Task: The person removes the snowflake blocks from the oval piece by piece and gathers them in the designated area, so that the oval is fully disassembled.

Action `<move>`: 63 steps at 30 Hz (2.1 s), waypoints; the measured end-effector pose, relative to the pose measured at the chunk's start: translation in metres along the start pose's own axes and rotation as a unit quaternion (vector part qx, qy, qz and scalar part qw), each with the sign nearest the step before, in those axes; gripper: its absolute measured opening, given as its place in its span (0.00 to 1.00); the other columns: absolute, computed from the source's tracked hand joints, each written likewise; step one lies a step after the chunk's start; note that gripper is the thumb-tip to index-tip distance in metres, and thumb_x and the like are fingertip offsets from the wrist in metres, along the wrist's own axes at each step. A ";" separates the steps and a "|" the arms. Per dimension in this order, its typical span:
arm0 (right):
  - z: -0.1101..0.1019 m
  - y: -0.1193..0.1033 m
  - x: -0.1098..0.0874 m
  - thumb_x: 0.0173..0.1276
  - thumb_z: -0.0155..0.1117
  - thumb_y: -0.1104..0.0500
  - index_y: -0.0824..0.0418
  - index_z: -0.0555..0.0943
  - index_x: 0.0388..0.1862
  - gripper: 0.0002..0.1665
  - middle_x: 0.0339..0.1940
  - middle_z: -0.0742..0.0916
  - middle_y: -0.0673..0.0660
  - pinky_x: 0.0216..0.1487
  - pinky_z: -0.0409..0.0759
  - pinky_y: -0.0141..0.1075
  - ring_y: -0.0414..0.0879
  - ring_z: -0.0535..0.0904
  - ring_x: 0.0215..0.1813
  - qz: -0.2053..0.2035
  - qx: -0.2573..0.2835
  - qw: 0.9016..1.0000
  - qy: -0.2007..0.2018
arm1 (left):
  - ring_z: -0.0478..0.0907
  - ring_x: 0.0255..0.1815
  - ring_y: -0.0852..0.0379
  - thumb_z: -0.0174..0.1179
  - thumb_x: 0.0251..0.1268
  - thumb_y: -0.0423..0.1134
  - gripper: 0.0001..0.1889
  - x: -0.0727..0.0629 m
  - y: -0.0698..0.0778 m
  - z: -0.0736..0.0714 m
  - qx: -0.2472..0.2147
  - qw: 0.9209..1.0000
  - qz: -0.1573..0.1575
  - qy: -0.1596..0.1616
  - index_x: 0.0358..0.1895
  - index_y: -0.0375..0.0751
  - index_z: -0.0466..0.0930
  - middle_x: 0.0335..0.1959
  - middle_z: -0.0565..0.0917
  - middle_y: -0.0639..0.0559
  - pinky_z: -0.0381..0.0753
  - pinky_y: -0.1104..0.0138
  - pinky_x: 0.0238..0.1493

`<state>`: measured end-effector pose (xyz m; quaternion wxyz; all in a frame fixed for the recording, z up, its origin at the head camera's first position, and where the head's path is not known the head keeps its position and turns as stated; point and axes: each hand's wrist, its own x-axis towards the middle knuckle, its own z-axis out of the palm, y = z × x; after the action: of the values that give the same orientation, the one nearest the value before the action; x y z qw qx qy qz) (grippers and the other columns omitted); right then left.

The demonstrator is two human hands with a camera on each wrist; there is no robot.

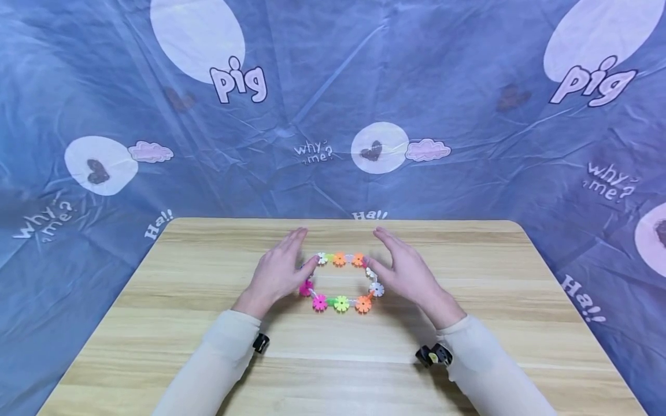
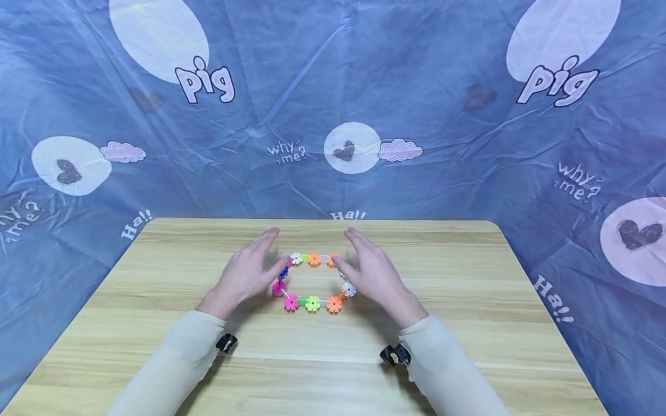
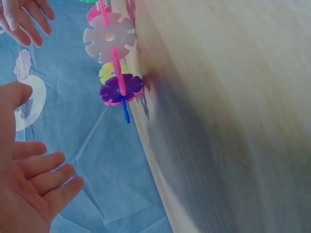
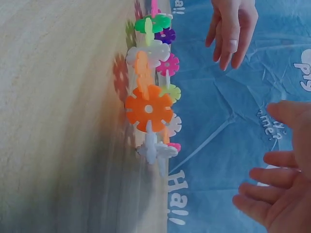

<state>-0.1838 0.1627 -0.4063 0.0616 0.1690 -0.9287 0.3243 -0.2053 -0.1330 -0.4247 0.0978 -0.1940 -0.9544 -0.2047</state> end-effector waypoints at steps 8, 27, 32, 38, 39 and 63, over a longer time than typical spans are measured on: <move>0.004 0.003 0.005 0.77 0.71 0.52 0.67 0.78 0.73 0.33 0.72 0.84 0.68 0.77 0.75 0.60 0.68 0.85 0.67 -0.013 0.020 0.999 0.044 | 0.90 0.50 0.36 0.68 0.75 0.54 0.35 0.003 0.001 -0.001 -0.024 1.000 -0.007 0.017 0.75 0.34 0.75 0.67 0.85 0.33 0.84 0.46 0.68; 0.023 0.028 0.021 0.75 0.73 0.58 0.69 0.82 0.68 0.27 0.66 0.87 0.67 0.69 0.83 0.59 0.65 0.85 0.65 0.017 0.083 0.996 -0.004 | 0.83 0.67 0.40 0.72 0.72 0.48 0.28 0.021 -0.003 0.014 -0.089 0.994 -0.038 -0.054 0.68 0.35 0.81 0.66 0.86 0.40 0.81 0.49 0.72; 0.029 0.031 0.026 0.75 0.73 0.57 0.68 0.80 0.70 0.29 0.68 0.86 0.68 0.69 0.83 0.59 0.66 0.85 0.66 0.032 0.095 0.994 -0.029 | 0.82 0.69 0.40 0.73 0.70 0.45 0.29 0.024 -0.007 0.019 -0.105 0.991 -0.047 -0.069 0.69 0.35 0.80 0.67 0.85 0.40 0.79 0.49 0.75; 0.038 0.035 0.032 0.74 0.73 0.59 0.69 0.80 0.69 0.29 0.66 0.87 0.68 0.67 0.85 0.56 0.65 0.86 0.63 0.036 0.089 0.994 -0.046 | 0.82 0.67 0.42 0.74 0.69 0.44 0.29 0.029 -0.008 0.026 -0.112 0.988 -0.060 -0.087 0.69 0.35 0.80 0.66 0.85 0.41 0.79 0.50 0.74; 0.039 0.035 0.033 0.73 0.74 0.59 0.69 0.80 0.69 0.29 0.65 0.87 0.68 0.67 0.85 0.55 0.64 0.87 0.62 0.039 0.092 0.994 -0.049 | 0.82 0.66 0.42 0.75 0.69 0.44 0.29 0.030 -0.008 0.027 -0.113 0.988 -0.062 -0.090 0.69 0.35 0.80 0.66 0.85 0.41 0.79 0.51 0.74; 0.059 0.033 0.038 0.68 0.76 0.65 0.68 0.82 0.67 0.29 0.56 0.89 0.64 0.57 0.89 0.46 0.53 0.87 0.52 0.091 0.106 0.988 -0.066 | 0.84 0.44 0.53 0.75 0.67 0.35 0.20 0.042 -0.009 0.039 -0.122 0.982 -0.078 -0.123 0.59 0.32 0.86 0.43 0.88 0.46 0.86 0.57 0.55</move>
<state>-0.2319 0.1398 -0.4632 -0.0476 0.1101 -0.9027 0.4131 -0.2510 -0.1101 -0.4522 -0.0612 -0.1537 -0.9391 -0.3011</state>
